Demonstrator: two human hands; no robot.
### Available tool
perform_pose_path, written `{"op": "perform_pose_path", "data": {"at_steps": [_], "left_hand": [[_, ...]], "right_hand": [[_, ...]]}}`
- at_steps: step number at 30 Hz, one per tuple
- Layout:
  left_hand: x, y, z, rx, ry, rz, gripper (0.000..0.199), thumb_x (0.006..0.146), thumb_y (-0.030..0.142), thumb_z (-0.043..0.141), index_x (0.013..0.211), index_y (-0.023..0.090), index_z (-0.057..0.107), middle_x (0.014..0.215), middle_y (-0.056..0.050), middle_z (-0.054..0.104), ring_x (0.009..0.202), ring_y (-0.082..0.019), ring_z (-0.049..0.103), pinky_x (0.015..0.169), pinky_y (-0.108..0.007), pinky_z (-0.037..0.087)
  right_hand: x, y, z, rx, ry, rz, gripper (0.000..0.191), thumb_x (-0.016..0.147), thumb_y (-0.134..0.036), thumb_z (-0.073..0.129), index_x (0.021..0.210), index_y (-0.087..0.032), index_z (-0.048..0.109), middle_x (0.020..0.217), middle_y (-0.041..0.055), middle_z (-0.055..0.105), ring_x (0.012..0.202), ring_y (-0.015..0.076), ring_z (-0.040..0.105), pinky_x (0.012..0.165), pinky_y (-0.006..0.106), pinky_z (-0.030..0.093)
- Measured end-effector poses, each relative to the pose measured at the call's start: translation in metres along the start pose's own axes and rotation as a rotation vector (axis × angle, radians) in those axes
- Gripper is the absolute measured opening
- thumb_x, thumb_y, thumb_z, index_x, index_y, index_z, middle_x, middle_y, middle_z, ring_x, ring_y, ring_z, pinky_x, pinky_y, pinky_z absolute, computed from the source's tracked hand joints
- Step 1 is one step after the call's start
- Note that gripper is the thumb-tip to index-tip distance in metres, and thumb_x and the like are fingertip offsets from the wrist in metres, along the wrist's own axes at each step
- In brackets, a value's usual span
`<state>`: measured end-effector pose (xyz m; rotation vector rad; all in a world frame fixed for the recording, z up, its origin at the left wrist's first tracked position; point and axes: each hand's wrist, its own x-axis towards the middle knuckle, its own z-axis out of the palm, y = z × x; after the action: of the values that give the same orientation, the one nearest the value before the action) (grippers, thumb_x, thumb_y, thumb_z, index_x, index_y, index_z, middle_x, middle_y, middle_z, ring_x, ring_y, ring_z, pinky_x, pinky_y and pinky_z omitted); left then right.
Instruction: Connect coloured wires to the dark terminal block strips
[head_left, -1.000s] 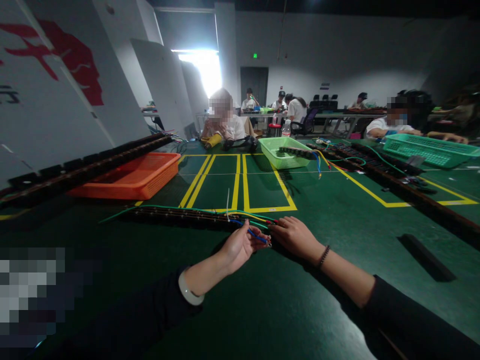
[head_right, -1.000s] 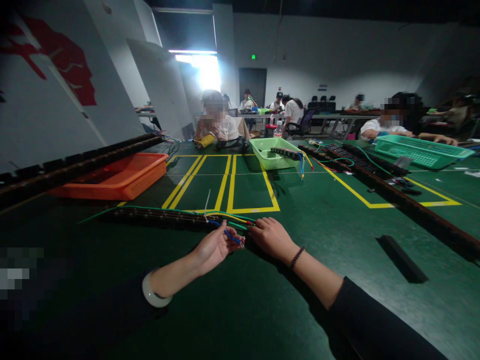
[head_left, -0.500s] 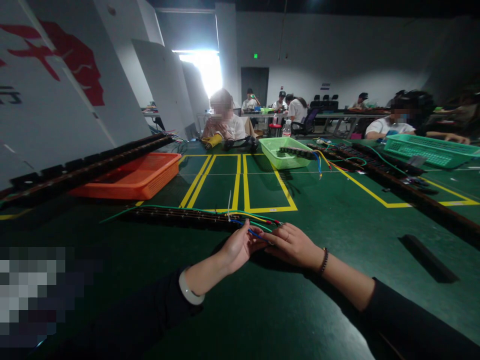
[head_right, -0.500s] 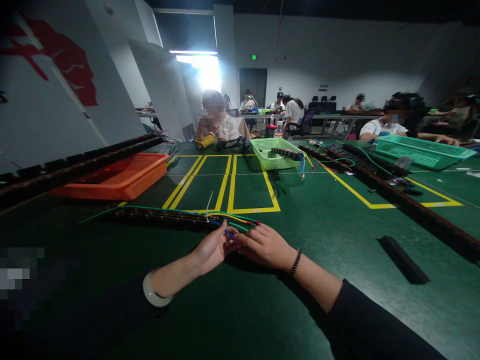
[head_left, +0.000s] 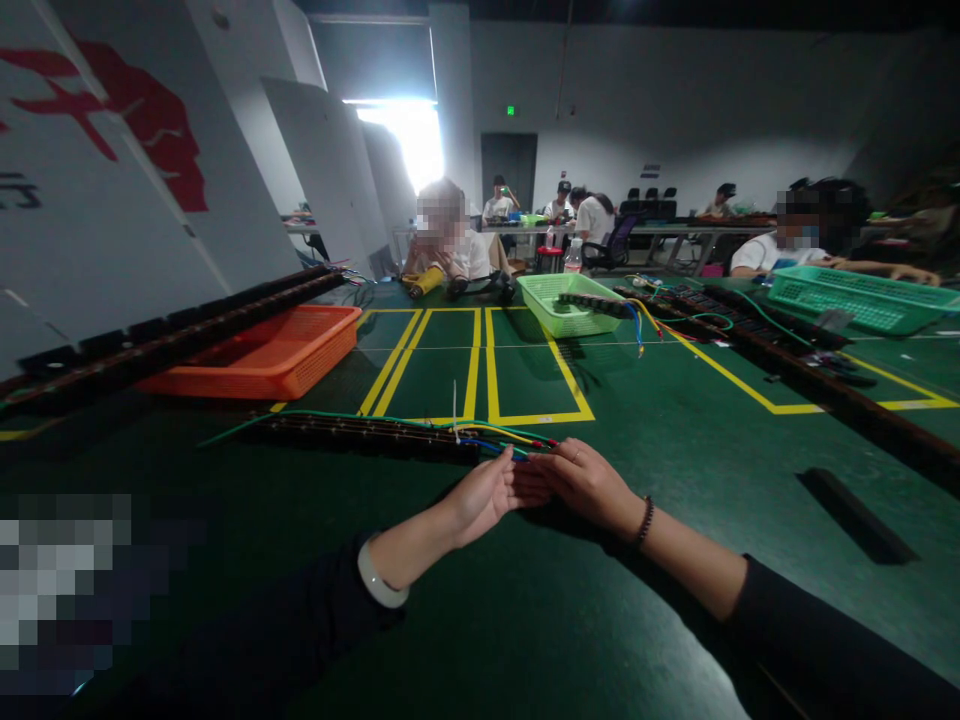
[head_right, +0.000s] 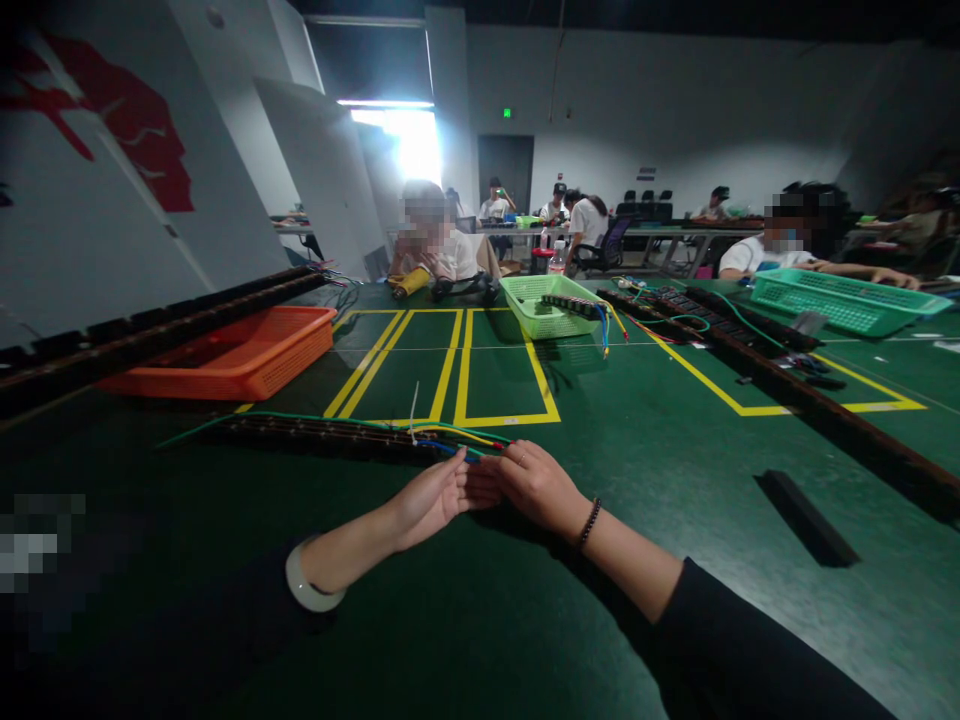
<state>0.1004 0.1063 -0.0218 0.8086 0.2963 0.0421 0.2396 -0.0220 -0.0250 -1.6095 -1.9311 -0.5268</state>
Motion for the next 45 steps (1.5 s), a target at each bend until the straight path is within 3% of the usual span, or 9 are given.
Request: {"op": "perform_pose_path", "data": {"at_steps": [5,13,20,30,35,38,42,45], "left_hand": [[-0.002,0.0,0.002,0.086,-0.054,0.012,0.031,0.091,0.033,0.043,0.094,0.007,0.061,0.084,-0.016,0.069,0.076,-0.021,0.068,0.075,-0.033,0.05],[-0.006,0.001,0.001,0.299,-0.134,-0.05,0.036,0.088,0.045,0.045,0.078,0.011,0.053,0.077,-0.018,0.07,0.071,-0.025,0.069,0.066,-0.034,0.051],[-0.009,0.001,0.004,0.311,-0.133,-0.039,0.036,0.087,0.045,0.047,0.076,0.012,0.053,0.073,-0.016,0.069,0.067,-0.023,0.068,0.064,-0.032,0.051],[-0.01,0.0,0.006,0.302,-0.134,-0.032,0.032,0.087,0.042,0.046,0.075,0.012,0.052,0.075,-0.018,0.07,0.068,-0.023,0.069,0.063,-0.032,0.051],[-0.008,-0.001,0.005,0.311,-0.137,-0.033,0.034,0.087,0.043,0.046,0.073,0.012,0.052,0.073,-0.016,0.07,0.068,-0.023,0.069,0.064,-0.032,0.052],[-0.006,-0.001,0.003,0.313,-0.145,-0.037,0.035,0.086,0.044,0.047,0.073,0.012,0.052,0.073,-0.016,0.07,0.069,-0.023,0.069,0.064,-0.032,0.052],[-0.006,-0.001,0.001,0.317,-0.163,-0.04,0.035,0.086,0.045,0.048,0.075,0.012,0.053,0.075,-0.016,0.07,0.07,-0.023,0.069,0.064,-0.032,0.052],[-0.006,-0.002,0.001,0.302,-0.174,-0.022,0.034,0.086,0.044,0.048,0.075,0.013,0.052,0.074,-0.015,0.07,0.07,-0.024,0.069,0.064,-0.033,0.052]], "right_hand": [[0.0,-0.001,0.002,0.019,-0.016,0.008,0.023,0.093,-0.018,0.041,0.104,-0.014,0.06,0.079,0.0069,0.058,0.071,0.0152,0.049,0.068,0.029,0.045],[0.002,0.001,0.002,0.043,0.008,0.066,0.022,0.094,-0.019,0.041,0.103,-0.014,0.061,0.078,0.0063,0.057,0.071,0.0147,0.05,0.064,0.027,0.044],[0.002,0.003,0.002,-0.01,-0.192,-0.014,0.024,0.092,-0.015,0.041,0.075,-0.016,0.058,0.07,0.0035,0.052,0.066,0.0136,0.047,0.07,0.027,0.044],[0.002,0.003,0.006,0.049,-0.248,0.018,0.021,0.091,-0.017,0.046,0.072,-0.015,0.057,0.071,0.0044,0.054,0.066,0.0134,0.047,0.065,0.026,0.042],[0.01,0.011,0.002,0.189,-0.17,0.159,0.016,0.09,-0.021,0.048,0.092,-0.016,0.064,0.082,0.006,0.055,0.077,0.0157,0.052,0.068,0.028,0.045],[0.023,0.019,0.004,0.262,-0.153,0.277,0.025,0.087,-0.026,0.055,0.11,-0.018,0.06,0.094,0.0076,0.055,0.087,0.0175,0.054,0.077,0.032,0.047],[0.041,0.027,0.017,0.266,-0.257,0.347,0.05,0.078,-0.036,0.066,0.122,-0.017,0.053,0.105,0.0108,0.054,0.097,0.0213,0.053,0.086,0.038,0.045],[0.053,0.027,0.027,0.224,-0.378,0.363,0.056,0.073,-0.034,0.071,0.122,-0.014,0.052,0.107,0.0129,0.054,0.097,0.0227,0.052,0.085,0.039,0.043]]}}
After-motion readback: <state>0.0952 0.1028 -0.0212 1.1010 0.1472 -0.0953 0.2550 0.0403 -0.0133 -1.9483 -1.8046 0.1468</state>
